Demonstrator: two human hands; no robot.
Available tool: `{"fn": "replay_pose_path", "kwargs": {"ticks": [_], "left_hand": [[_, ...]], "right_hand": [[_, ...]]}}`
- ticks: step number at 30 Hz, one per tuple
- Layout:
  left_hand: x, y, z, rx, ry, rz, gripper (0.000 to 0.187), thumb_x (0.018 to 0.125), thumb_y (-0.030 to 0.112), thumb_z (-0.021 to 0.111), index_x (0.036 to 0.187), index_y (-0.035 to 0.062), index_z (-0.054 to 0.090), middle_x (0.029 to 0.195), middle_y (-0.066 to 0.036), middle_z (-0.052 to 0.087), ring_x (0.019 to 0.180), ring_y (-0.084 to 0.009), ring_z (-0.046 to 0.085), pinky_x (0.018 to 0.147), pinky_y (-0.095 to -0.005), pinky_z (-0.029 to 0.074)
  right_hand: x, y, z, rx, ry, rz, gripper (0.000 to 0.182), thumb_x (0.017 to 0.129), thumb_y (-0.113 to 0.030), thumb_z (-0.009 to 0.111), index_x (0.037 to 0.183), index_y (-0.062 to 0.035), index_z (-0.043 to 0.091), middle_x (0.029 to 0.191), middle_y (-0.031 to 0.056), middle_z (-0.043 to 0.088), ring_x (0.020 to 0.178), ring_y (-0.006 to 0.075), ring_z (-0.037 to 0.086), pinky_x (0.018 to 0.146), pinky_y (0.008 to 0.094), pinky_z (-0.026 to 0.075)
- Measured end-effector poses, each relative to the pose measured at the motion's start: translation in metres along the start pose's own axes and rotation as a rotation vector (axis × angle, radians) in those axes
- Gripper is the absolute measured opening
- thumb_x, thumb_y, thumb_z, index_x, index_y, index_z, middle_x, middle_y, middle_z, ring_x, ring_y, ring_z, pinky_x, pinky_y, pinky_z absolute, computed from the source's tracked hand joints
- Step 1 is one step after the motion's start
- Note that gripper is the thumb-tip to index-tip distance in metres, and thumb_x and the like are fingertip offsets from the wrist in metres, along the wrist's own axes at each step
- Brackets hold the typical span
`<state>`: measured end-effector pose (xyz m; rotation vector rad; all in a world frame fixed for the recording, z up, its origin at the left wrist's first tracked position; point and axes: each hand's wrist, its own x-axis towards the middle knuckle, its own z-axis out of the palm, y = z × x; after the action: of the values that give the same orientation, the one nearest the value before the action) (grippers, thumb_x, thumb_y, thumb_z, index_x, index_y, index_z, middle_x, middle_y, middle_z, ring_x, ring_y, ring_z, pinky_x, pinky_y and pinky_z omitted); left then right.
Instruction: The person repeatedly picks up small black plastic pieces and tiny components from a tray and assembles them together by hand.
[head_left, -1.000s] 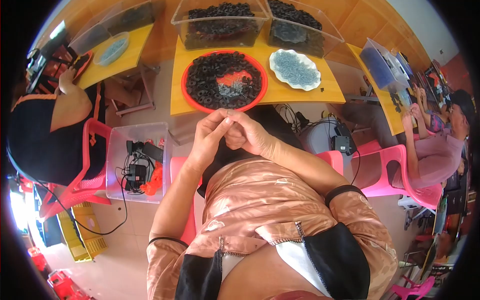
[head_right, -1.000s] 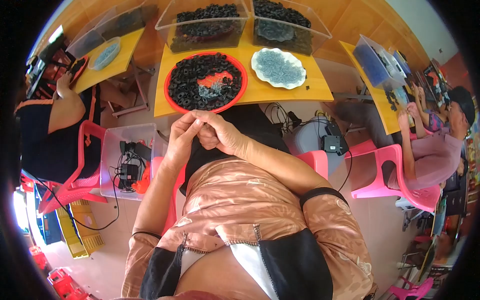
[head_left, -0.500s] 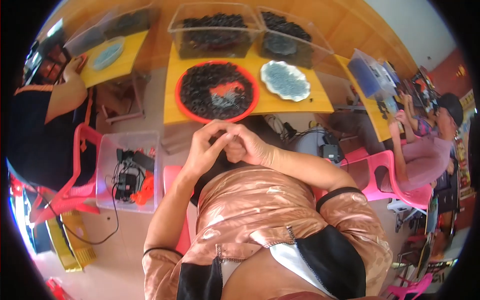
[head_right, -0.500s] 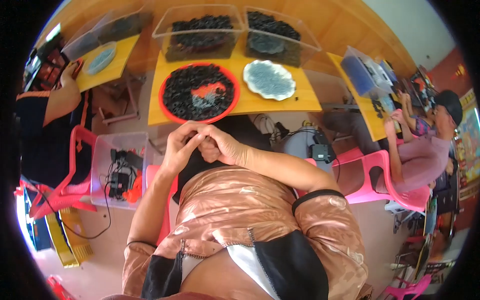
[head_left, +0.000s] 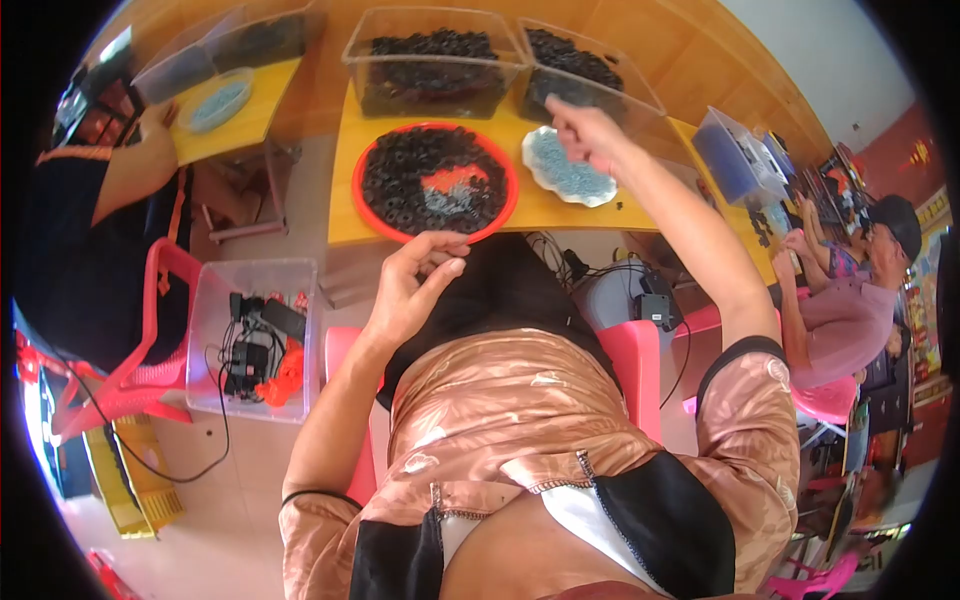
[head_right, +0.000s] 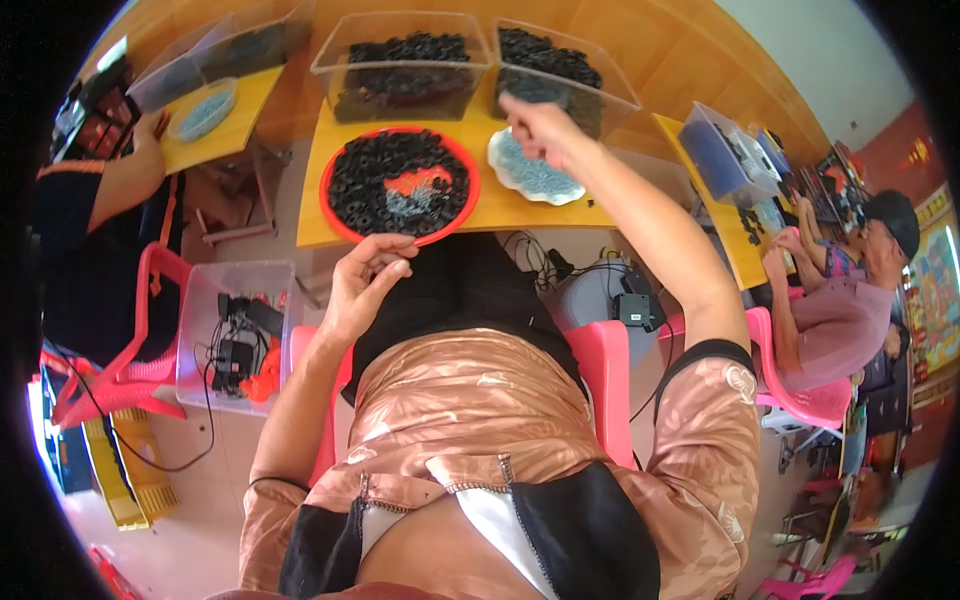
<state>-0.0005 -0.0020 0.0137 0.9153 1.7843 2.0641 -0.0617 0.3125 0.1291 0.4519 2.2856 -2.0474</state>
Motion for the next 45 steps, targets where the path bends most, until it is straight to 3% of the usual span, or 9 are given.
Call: {"fn": "replay_pose_path", "kwargs": {"ticks": [3, 9, 12, 19, 29, 37, 41, 43, 45], "left_hand": [[-0.001, 0.002, 0.000, 0.021, 0.018, -0.016, 0.022, 0.092, 0.008, 0.056, 0.112, -0.0010, 0.058, 0.099, -0.007, 0.065, 0.082, -0.0085, 0.058, 0.077, -0.0241, 0.047], [0.003, -0.005, 0.000, 0.046, 0.088, -0.048, 0.016, 0.093, 0.008, 0.056, 0.106, -0.0002, 0.061, 0.092, -0.005, 0.066, 0.076, -0.0068, 0.056, 0.072, -0.0217, 0.046], [0.003, -0.003, 0.000, 0.010, 0.103, -0.061, 0.016, 0.093, 0.008, 0.056, 0.105, -0.0005, 0.062, 0.090, -0.005, 0.066, 0.075, -0.0064, 0.055, 0.071, -0.0214, 0.046], [0.004, -0.001, -0.003, 0.038, 0.124, -0.087, 0.015, 0.092, 0.008, 0.057, 0.103, -0.0008, 0.062, 0.087, -0.005, 0.066, 0.072, -0.0061, 0.055, 0.068, -0.0211, 0.046], [0.005, 0.001, -0.004, 0.048, 0.213, -0.117, 0.020, 0.093, 0.009, 0.056, 0.111, 0.0001, 0.059, 0.092, -0.006, 0.065, 0.072, -0.0072, 0.056, 0.070, -0.0220, 0.046], [0.008, -0.022, -0.002, -0.228, 0.210, -0.123, 0.031, 0.101, 0.019, 0.042, 0.124, -0.0012, 0.047, 0.098, -0.008, 0.060, 0.086, -0.0147, 0.062, 0.076, -0.0264, 0.050], [0.009, -0.017, -0.007, -0.230, 0.205, -0.157, 0.029, 0.101, 0.018, 0.041, 0.122, -0.0011, 0.048, 0.094, -0.009, 0.062, 0.079, -0.0151, 0.063, 0.071, -0.0252, 0.050], [0.011, -0.014, -0.005, -0.268, 0.256, -0.155, 0.024, 0.100, 0.019, 0.043, 0.113, -0.0002, 0.050, 0.092, -0.011, 0.063, 0.073, -0.0140, 0.062, 0.067, -0.0243, 0.048], [0.010, -0.013, -0.003, -0.234, 0.301, -0.167, 0.022, 0.100, 0.020, 0.044, 0.107, 0.0004, 0.050, 0.091, -0.012, 0.063, 0.071, -0.0134, 0.061, 0.066, -0.0240, 0.047]], "right_hand": [[0.006, 0.032, 0.030, -0.140, -0.139, 0.098, 0.038, 0.091, -0.033, 0.061, 0.065, -0.0053, 0.053, 0.054, -0.0003, 0.046, 0.042, 0.0067, 0.034, 0.040, 0.0242, 0.024], [0.082, 0.025, 0.067, -0.855, 0.082, -0.573, 0.021, 0.083, -0.024, 0.065, 0.090, -0.0055, 0.071, 0.067, 0.0106, 0.065, 0.064, 0.0244, 0.064, 0.060, 0.0362, 0.049], [0.112, 0.037, 0.077, -1.032, 0.058, -0.642, 0.021, 0.079, -0.017, 0.066, 0.098, -0.0106, 0.071, 0.081, 0.0136, 0.068, 0.085, 0.0329, 0.065, 0.078, 0.0421, 0.050], [0.119, 0.060, 0.076, -1.299, 0.037, -0.814, 0.023, 0.076, -0.014, 0.069, 0.098, -0.0076, 0.068, 0.097, 0.0164, 0.063, 0.094, 0.0351, 0.061, 0.080, 0.0439, 0.049], [0.040, 0.049, 0.097, -0.750, 0.034, -0.723, 0.019, 0.076, -0.016, 0.068, 0.089, -0.0019, 0.065, 0.080, 0.0153, 0.067, 0.078, 0.0319, 0.066, 0.071, 0.0391, 0.052], [-0.081, 0.080, 0.160, -0.613, -0.062, -0.975, 0.019, 0.077, -0.004, 0.061, 0.096, -0.0034, 0.066, 0.081, 0.0151, 0.063, 0.074, 0.0332, 0.063, 0.065, 0.0399, 0.051], [-0.080, 0.071, 0.145, -0.403, -0.254, -0.710, 0.017, 0.080, -0.008, 0.066, 0.095, -0.0025, 0.069, 0.084, 0.0145, 0.067, 0.073, 0.0237, 0.066, 0.065, 0.0314, 0.051], [-0.061, 0.067, 0.121, -0.508, -0.182, -0.600, 0.014, 0.082, -0.008, 0.067, 0.093, -0.0005, 0.069, 0.085, 0.0101, 0.069, 0.076, 0.0121, 0.065, 0.069, 0.0258, 0.051], [-0.035, 0.064, 0.094, -0.752, 0.027, -0.635, 0.018, 0.079, -0.015, 0.068, 0.091, -0.0015, 0.070, 0.081, 0.0118, 0.069, 0.074, 0.0197, 0.067, 0.068, 0.0302, 0.052]]}}
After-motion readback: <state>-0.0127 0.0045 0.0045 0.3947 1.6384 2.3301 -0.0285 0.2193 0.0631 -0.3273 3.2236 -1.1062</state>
